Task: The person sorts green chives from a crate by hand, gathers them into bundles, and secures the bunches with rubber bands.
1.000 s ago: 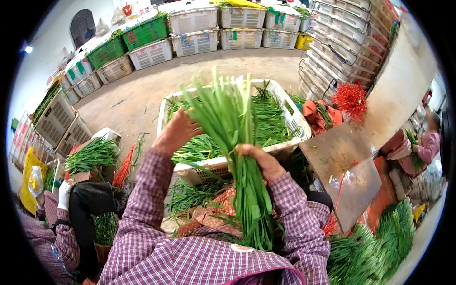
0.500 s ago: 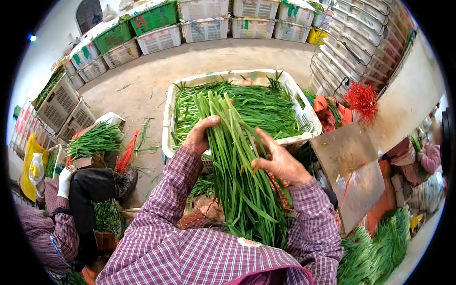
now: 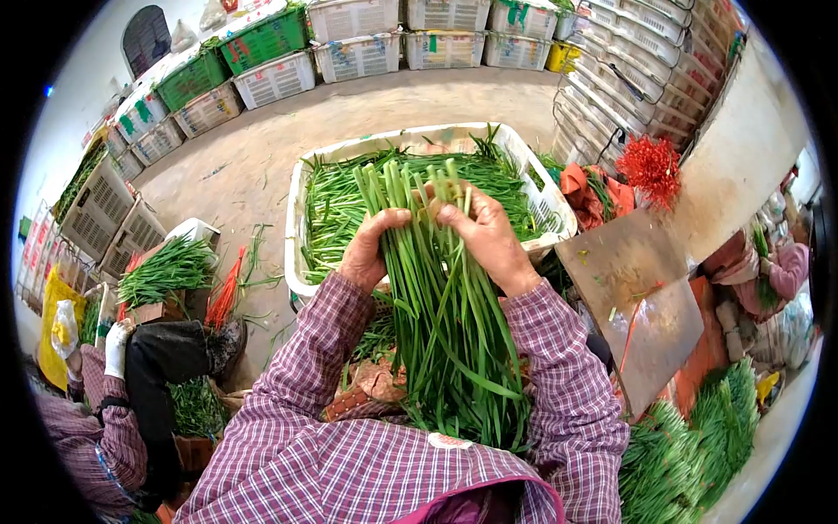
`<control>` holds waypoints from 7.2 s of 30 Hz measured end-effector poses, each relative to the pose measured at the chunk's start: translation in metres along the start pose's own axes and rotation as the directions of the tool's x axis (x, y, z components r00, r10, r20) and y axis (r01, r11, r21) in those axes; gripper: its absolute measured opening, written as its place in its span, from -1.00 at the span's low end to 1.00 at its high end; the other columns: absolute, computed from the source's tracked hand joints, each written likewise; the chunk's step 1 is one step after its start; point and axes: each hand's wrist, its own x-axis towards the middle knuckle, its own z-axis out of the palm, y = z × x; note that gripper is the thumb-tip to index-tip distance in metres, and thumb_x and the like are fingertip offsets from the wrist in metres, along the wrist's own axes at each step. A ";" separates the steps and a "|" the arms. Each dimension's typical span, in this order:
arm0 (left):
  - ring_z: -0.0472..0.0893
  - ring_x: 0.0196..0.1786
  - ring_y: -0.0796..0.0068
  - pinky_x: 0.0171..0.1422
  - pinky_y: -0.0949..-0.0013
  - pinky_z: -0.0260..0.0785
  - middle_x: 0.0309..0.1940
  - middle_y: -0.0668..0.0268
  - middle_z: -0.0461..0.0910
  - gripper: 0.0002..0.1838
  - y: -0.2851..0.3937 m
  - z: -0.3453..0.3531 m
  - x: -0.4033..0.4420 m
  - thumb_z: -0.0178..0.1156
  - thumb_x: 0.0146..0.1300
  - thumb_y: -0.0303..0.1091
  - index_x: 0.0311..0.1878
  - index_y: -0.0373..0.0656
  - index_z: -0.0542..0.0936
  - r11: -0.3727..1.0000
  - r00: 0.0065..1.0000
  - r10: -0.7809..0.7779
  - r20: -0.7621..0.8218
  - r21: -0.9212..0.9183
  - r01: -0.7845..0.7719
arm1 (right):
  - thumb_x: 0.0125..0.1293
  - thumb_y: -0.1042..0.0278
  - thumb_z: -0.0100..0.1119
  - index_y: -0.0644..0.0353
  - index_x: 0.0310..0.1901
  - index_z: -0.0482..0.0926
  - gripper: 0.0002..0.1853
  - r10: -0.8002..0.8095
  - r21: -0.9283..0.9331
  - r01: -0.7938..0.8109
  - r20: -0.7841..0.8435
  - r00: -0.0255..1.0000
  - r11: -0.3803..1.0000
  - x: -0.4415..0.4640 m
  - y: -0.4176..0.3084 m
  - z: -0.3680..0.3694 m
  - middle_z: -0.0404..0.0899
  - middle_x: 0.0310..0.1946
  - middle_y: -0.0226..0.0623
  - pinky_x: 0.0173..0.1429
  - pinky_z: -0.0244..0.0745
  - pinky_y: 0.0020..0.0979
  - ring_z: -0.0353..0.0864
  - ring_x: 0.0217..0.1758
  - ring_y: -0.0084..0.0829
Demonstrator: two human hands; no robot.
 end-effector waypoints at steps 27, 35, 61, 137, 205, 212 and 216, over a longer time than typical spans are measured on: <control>0.50 0.19 0.32 0.30 0.25 0.38 0.27 0.14 0.37 -0.16 -0.003 0.027 -0.002 0.26 0.13 -0.16 0.45 -0.16 0.15 0.978 0.970 0.211 0.122 -0.038 -0.207 | 0.20 0.43 0.31 0.30 0.15 0.47 -0.53 0.138 0.135 -0.173 0.235 0.962 0.976 0.003 -0.007 -0.006 0.60 -0.01 -0.35 0.16 0.43 -0.48 0.54 0.03 -0.56; 0.64 -0.17 0.46 -0.08 0.42 0.56 -0.14 0.25 0.61 -0.54 0.027 0.045 -0.024 0.33 0.13 -0.23 0.05 -0.26 0.52 0.892 0.978 0.184 -0.101 0.435 -0.123 | 0.22 0.42 0.30 0.25 0.07 0.55 -0.63 0.103 0.211 -0.164 0.272 0.957 0.964 -0.002 -0.008 0.000 0.66 -0.13 -0.37 0.12 0.49 -0.45 0.61 -0.11 -0.60; 0.63 -0.20 0.51 -0.08 0.37 0.55 -0.19 0.26 0.64 -0.71 0.013 0.044 -0.022 0.28 0.16 -0.33 -0.10 -0.27 0.56 0.967 0.947 0.234 -0.221 0.154 -0.203 | 0.25 0.33 0.24 0.31 -0.01 0.51 -0.67 0.003 0.077 0.002 -0.063 0.998 0.997 -0.005 -0.005 0.000 0.63 -0.21 -0.35 0.00 0.49 -0.47 0.56 -0.17 -0.60; 0.55 -0.51 0.59 -0.43 0.52 0.47 -0.43 0.38 0.58 -0.64 0.072 -0.049 -0.016 0.42 0.08 -0.31 -0.09 -0.23 0.57 0.919 0.986 0.045 -0.163 0.393 0.023 | 0.04 0.06 0.29 0.23 -0.49 0.63 -0.67 -0.181 -0.591 0.263 0.195 0.964 0.763 0.098 0.005 0.049 0.56 -0.64 -0.13 -0.36 0.47 -0.26 0.57 -0.55 -0.31; 0.45 -0.53 0.76 -0.51 0.63 0.28 -0.15 0.19 0.65 -0.49 0.179 0.056 -0.089 0.30 0.16 -0.33 0.18 -0.32 0.49 0.494 0.981 0.079 0.179 0.847 -0.195 | 0.29 0.31 0.25 0.29 -0.06 0.60 -0.73 -0.222 0.241 0.191 0.111 0.969 0.952 0.027 -0.106 0.054 0.66 -0.21 -0.26 -0.26 0.59 -0.53 0.65 -0.41 -0.56; 0.47 -0.58 0.70 -0.56 0.59 0.26 -0.48 0.30 0.62 -0.71 0.172 0.061 -0.076 0.34 0.13 -0.41 -0.10 -0.29 0.59 0.565 0.981 0.083 0.178 0.802 -0.193 | 0.28 0.36 0.27 0.28 -0.08 0.62 -0.77 -0.309 0.189 0.281 0.139 0.941 0.941 0.025 -0.106 0.068 0.67 -0.27 -0.35 -0.30 0.57 -0.57 0.63 -0.29 -0.61; 0.45 -0.63 0.73 -0.58 0.62 0.29 -0.52 0.35 0.61 -0.79 0.193 0.048 -0.088 0.35 0.13 -0.26 -0.29 -0.21 0.64 0.525 0.977 0.158 0.146 0.825 -0.208 | 0.28 0.36 0.27 0.27 -0.08 0.62 -0.77 -0.294 0.072 0.285 0.214 0.931 0.956 0.027 -0.095 0.061 0.67 -0.26 -0.35 -0.32 0.58 -0.58 0.61 -0.34 -0.63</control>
